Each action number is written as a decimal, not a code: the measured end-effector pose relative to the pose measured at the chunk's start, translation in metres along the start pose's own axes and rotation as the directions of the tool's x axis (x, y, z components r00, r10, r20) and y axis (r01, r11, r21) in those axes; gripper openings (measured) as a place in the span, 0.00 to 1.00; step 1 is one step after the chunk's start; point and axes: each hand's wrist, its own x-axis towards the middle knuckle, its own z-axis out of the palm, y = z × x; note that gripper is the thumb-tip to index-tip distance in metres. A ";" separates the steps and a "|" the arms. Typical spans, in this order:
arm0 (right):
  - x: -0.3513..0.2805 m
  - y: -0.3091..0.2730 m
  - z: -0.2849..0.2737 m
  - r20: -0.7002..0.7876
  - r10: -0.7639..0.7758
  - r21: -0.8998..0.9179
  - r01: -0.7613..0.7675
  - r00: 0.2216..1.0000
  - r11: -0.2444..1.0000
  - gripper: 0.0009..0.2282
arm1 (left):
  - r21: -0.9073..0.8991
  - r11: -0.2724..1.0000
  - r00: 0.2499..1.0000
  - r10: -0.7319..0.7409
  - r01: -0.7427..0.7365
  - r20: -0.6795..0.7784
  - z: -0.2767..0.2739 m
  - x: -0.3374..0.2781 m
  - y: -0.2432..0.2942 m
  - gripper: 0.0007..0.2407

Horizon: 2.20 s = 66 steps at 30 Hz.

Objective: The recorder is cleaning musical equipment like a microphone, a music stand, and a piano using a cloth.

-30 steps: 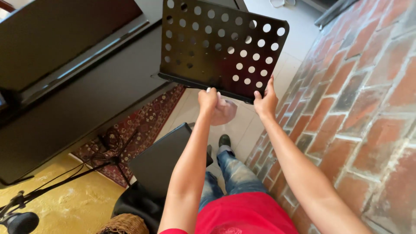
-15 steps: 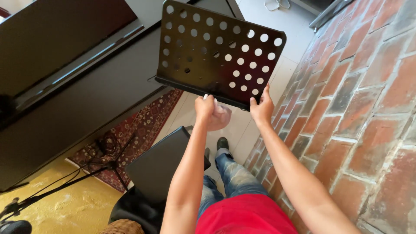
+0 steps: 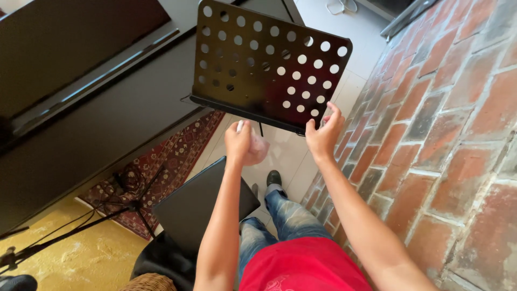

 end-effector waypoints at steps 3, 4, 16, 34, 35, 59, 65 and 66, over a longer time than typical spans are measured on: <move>-0.005 -0.018 0.002 0.006 0.021 0.076 -0.022 1.000 0.997 0.23 | -0.012 0.998 0.996 0.063 -0.064 -0.062 -0.036 -0.030 0.025 0.13; -0.008 -0.025 0.005 0.010 0.013 0.080 -0.014 1.000 0.997 0.23 | -0.016 0.998 0.995 0.065 -0.066 -0.071 -0.046 -0.037 0.031 0.13; -0.077 -0.138 0.049 0.325 -0.203 0.290 0.107 0.924 0.951 0.11 | -0.109 0.976 0.931 0.141 -0.188 -0.337 -0.193 -0.097 0.016 0.09; -0.276 -0.301 0.092 0.697 -0.686 0.660 0.186 0.208 0.728 0.19 | -0.427 0.769 0.862 0.310 -0.476 -0.402 -0.357 -0.176 -0.054 0.12; -0.274 -0.306 0.091 0.698 -0.683 0.654 0.197 0.214 0.730 0.16 | -0.436 0.782 0.884 0.303 -0.445 -0.357 -0.364 -0.180 -0.057 0.14; -0.287 -0.369 0.109 0.737 -0.665 0.659 0.088 0.120 0.747 0.17 | 0.128 0.984 0.525 0.174 -0.124 -0.833 -0.495 -0.258 -0.098 0.05; -0.348 -0.412 0.119 0.696 -0.697 0.712 -0.043 0.171 0.701 0.22 | 0.286 0.940 0.568 0.342 -0.188 -0.749 -0.571 -0.215 -0.107 0.10; -0.355 -0.414 0.122 0.697 -0.692 0.714 -0.087 0.188 0.695 0.22 | 0.312 0.922 0.574 0.387 -0.230 -0.722 -0.577 -0.205 -0.106 0.13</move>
